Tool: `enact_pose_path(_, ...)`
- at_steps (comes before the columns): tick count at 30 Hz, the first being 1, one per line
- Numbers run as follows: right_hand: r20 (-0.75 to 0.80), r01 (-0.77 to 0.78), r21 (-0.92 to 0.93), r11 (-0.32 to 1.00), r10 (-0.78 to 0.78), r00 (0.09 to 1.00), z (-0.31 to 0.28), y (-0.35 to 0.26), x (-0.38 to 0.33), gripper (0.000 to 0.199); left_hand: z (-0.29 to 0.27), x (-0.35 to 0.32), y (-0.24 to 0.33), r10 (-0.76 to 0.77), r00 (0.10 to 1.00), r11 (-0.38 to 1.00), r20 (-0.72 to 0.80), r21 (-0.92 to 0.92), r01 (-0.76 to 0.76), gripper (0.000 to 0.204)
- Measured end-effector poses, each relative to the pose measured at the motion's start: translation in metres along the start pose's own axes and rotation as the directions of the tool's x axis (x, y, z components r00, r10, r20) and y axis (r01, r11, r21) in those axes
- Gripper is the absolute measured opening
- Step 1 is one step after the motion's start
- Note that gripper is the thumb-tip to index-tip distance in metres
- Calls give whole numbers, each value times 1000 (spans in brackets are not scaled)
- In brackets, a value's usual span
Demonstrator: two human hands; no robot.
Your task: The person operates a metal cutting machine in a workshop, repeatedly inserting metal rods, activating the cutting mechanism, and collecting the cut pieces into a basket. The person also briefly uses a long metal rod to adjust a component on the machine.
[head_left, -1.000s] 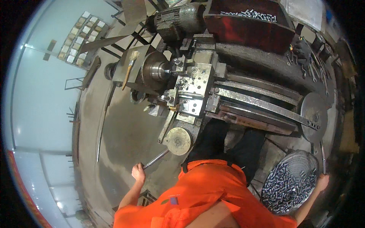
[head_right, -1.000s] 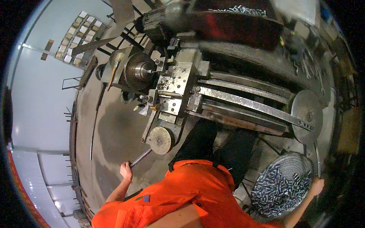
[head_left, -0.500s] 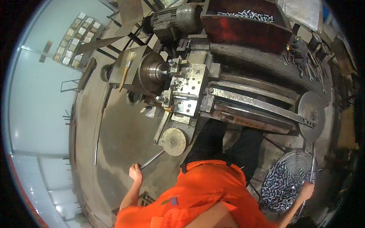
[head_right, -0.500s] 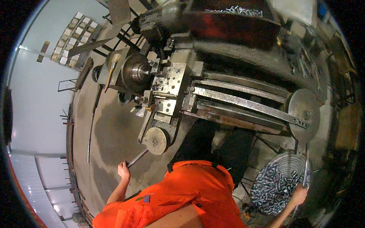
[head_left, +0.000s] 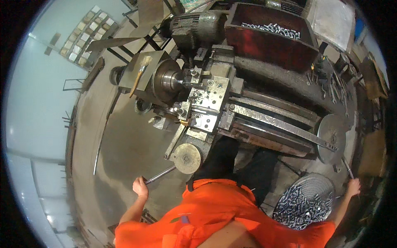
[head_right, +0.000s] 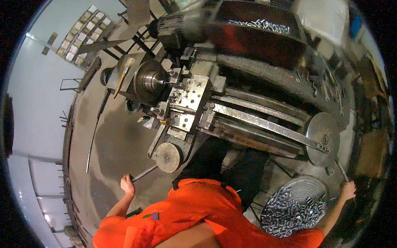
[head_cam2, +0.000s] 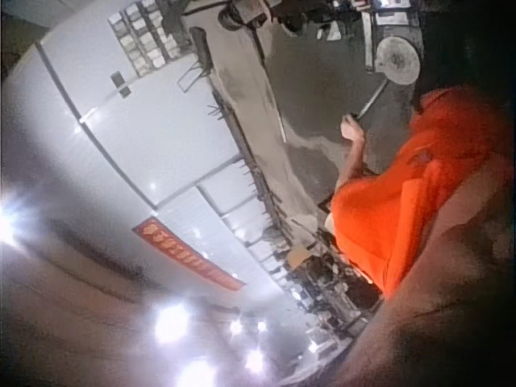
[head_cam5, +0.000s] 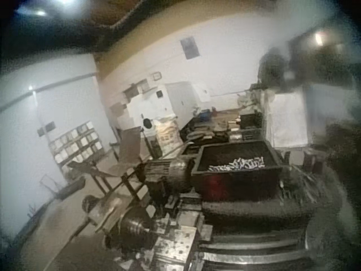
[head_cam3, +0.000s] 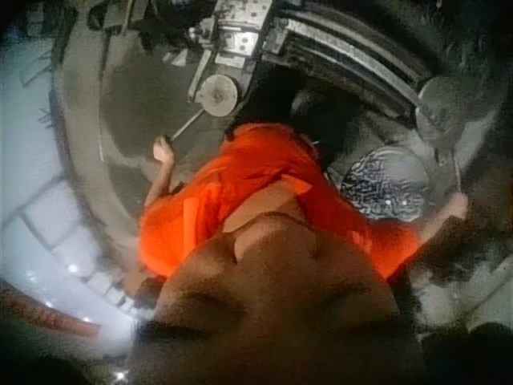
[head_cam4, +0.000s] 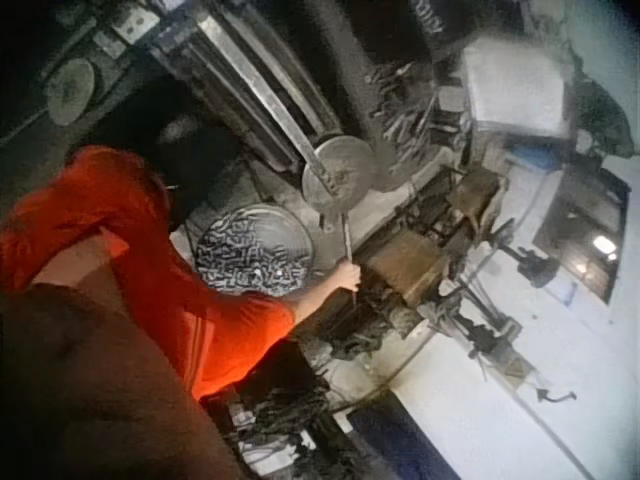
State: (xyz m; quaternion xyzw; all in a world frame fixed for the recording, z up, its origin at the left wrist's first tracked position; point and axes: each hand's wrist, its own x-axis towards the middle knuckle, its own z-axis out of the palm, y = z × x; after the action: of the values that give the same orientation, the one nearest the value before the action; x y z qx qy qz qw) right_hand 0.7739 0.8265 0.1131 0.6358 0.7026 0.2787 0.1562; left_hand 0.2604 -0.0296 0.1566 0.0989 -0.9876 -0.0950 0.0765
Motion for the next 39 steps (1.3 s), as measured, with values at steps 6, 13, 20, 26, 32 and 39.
enact_pose_path(6, -126, -123, -76, 990, 113, 986, 13, -21, 37, 35, 22, 45, -7, 166, 982, 978, -86, -114, -175, 36)
enact_pose_path(13, 4, -147, 183, 972, 148, 989, -36, -53, -2, 29, 74, 210, 61, 670, 738, 740, -77, -4, -672, 26)
enact_pose_path(20, 2, -123, 324, 938, 129, 992, -70, -60, -63, 62, 79, 230, 99, 542, 756, 796, -366, -63, -602, 18)
enact_pose_path(26, -4, -77, 438, 896, 88, 996, -78, -48, -126, 74, 120, 235, 44, -318, 907, 840, -277, -525, 134, 23)
enact_pose_path(32, 39, -13, 667, 745, -17, 999, -95, -50, -173, 49, 180, 249, 69, 443, 894, 896, 73, -19, -443, 51)
enact_pose_path(39, 89, -25, 778, 628, -71, 993, -107, -76, -201, 32, 193, 246, 113, 354, 922, 935, 156, -81, -345, 35)
